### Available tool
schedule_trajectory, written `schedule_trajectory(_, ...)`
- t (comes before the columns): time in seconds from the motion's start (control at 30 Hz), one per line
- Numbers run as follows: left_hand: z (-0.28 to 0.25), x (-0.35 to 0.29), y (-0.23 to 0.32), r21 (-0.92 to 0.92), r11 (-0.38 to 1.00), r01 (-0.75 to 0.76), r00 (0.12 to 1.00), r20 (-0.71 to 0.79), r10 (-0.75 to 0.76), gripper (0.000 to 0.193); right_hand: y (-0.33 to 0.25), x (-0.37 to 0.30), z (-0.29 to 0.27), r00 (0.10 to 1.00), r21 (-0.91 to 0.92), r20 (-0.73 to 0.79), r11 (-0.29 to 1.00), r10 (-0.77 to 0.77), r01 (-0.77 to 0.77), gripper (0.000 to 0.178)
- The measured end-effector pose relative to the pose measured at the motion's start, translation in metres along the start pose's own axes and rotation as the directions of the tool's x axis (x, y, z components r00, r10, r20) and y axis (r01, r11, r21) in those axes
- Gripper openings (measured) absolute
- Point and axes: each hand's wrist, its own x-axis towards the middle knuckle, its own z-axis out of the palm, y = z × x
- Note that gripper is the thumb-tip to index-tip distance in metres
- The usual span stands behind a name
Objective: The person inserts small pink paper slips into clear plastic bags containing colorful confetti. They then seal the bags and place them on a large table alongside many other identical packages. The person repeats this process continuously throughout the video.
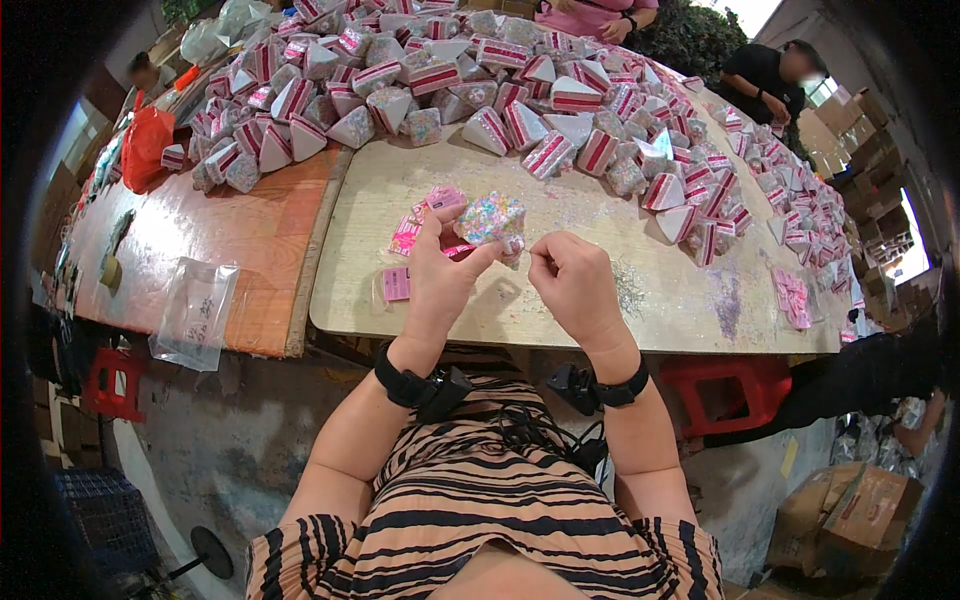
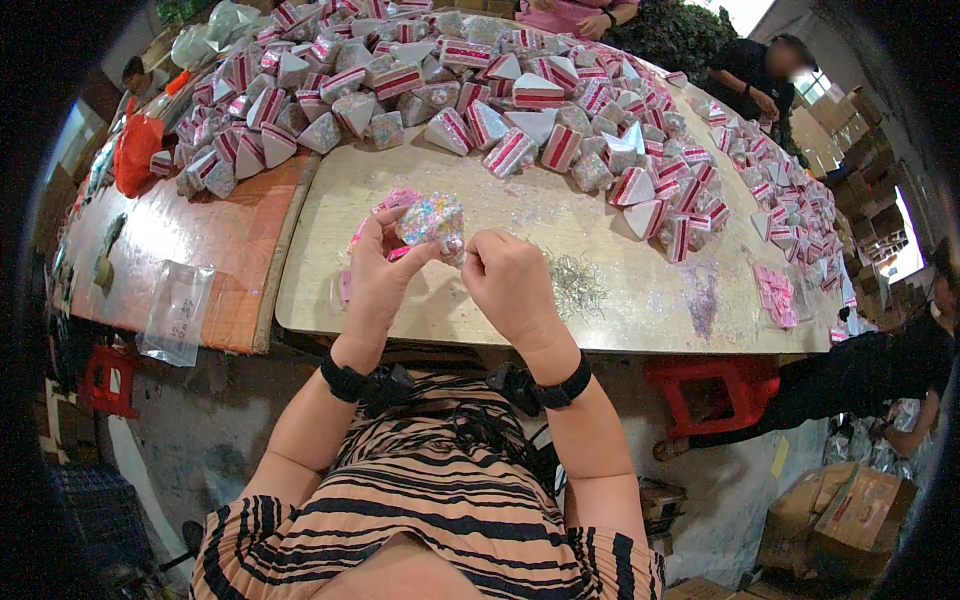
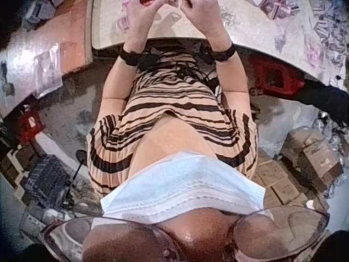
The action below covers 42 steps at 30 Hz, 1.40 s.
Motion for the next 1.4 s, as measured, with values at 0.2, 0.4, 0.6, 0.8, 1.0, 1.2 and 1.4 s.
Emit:
schedule_trajectory(0.2, 0.0, -0.001, 0.003, 0.022, 1.0, -0.015, 1.0, 0.017, 0.015, 0.057, -0.002, 0.001, -0.001, 0.999, 0.062, 0.0, 0.997, 0.041, -0.041, 0.005)
schedule_trajectory(0.4, 0.001, -0.003, 0.006, 0.116, 0.984, -0.137, 0.99, -0.018, 0.14, 0.055, -0.003, -0.002, 0.005, 0.996, -0.098, -0.061, 0.993, -0.072, 0.066, 0.004)
schedule_trajectory(0.6, 0.002, -0.003, 0.008, 0.129, 0.99, -0.05, 0.998, -0.025, 0.053, 0.054, -0.002, -0.004, 0.007, 0.991, -0.142, -0.05, 0.983, -0.121, 0.113, 0.006)
schedule_trajectory(0.8, 0.003, -0.002, 0.005, 0.256, 0.962, -0.095, 0.992, -0.051, 0.112, 0.054, -0.003, -0.008, 0.007, 0.991, -0.173, -0.037, 0.977, -0.132, 0.124, 0.007)
schedule_trajectory(1.0, 0.001, 0.001, 0.012, 0.347, 0.935, -0.076, 0.996, -0.023, 0.09, 0.055, 0.001, -0.007, 0.005, 0.995, -0.048, -0.07, 0.997, -0.069, 0.065, 0.005)
schedule_trajectory(1.2, -0.005, 0.006, 0.008, 0.323, 0.946, -0.002, 1.0, 0.011, -0.001, 0.055, -0.002, -0.001, -0.002, 0.999, 0.072, 0.007, 0.997, 0.031, -0.032, 0.004)
schedule_trajectory(1.4, -0.004, 0.004, 0.015, 0.4, 0.915, -0.049, 0.999, 0.009, 0.049, 0.055, -0.004, 0.002, -0.004, 0.997, 0.071, 0.038, 0.995, 0.06, -0.063, 0.005)
